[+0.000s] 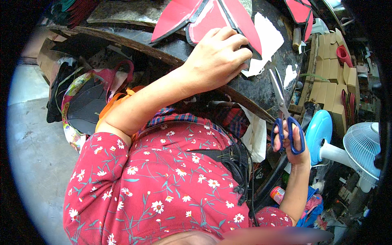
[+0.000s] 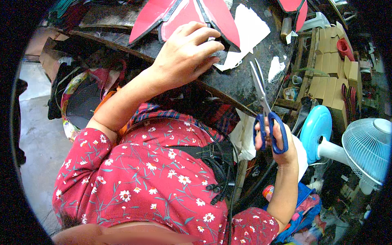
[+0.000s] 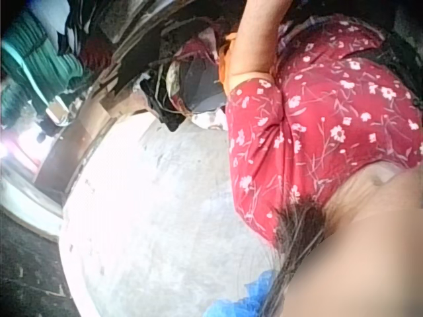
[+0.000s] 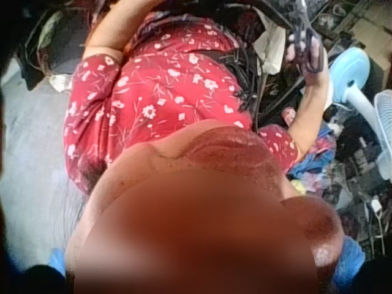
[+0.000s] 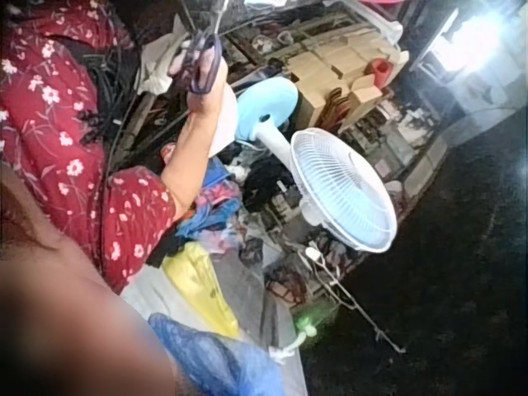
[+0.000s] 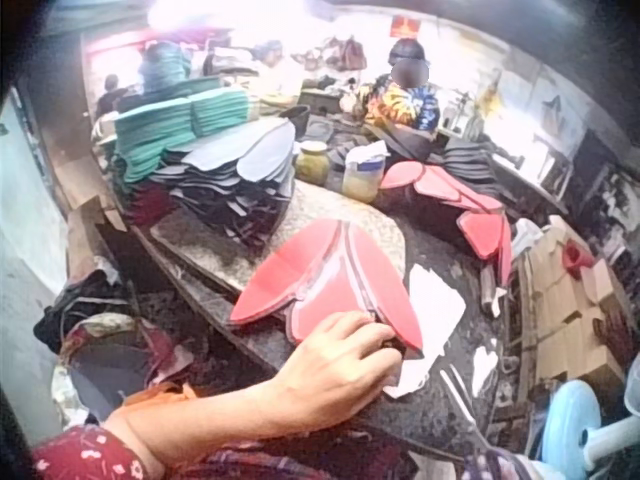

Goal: The person repeatedly cuts strips of white fabric with scissors and places them onto pink foam pieces on a workbench. They trim the fabric to fit the foam shapes and continue the process across multiple pieces.

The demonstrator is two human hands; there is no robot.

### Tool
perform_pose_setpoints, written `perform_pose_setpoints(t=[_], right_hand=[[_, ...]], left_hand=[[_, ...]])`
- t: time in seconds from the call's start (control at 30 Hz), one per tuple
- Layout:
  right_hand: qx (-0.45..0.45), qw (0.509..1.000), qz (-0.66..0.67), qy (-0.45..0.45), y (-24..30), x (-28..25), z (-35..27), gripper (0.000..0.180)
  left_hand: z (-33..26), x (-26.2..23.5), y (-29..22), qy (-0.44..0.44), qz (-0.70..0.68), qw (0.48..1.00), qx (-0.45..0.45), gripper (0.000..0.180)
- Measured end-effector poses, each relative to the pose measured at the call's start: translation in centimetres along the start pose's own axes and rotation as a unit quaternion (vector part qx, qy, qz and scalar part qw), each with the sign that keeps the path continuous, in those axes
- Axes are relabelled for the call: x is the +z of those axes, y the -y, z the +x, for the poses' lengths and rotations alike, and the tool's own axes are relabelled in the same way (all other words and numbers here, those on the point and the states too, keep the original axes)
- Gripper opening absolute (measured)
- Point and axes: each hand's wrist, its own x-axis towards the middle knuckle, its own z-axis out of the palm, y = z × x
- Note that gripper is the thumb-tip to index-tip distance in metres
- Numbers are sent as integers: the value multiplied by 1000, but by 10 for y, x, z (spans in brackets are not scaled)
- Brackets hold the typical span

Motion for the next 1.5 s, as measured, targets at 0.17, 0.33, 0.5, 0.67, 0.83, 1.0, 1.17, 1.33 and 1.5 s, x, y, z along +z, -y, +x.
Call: perform_pose_setpoints(t=[0.17,0.33,0.5,0.67,0.83,1.0,1.17,1.33,1.5], right_hand=[[-14,998,-46,31,3,16,20,63],[-19,999,-48,5,1,16,20,56],[-59,994,18,-89,-7,-3,-7,59],[-108,991,39,-75,-8,0,-16,66],[-97,993,-54,-34,-1,27,-10,67],[-81,995,-52,-26,-6,45,-8,60],[-94,994,-34,-42,-20,50,-18,59],[-111,991,-43,-62,-25,55,-27,65],[-128,989,-47,-48,-26,62,-28,65]], left_hand=[[-2,3,6,-22,37,999,6,29],[-1,6,9,-44,53,997,-25,51],[1,5,8,-34,66,997,-28,56],[0,-4,-13,-48,-61,995,-66,52],[7,4,-44,79,-588,745,-306,62],[11,15,-30,37,-666,688,-286,34],[10,23,-36,3,-548,809,-214,36],[13,23,-45,-11,-556,812,-176,50],[12,16,-50,-3,-566,802,-191,78]])
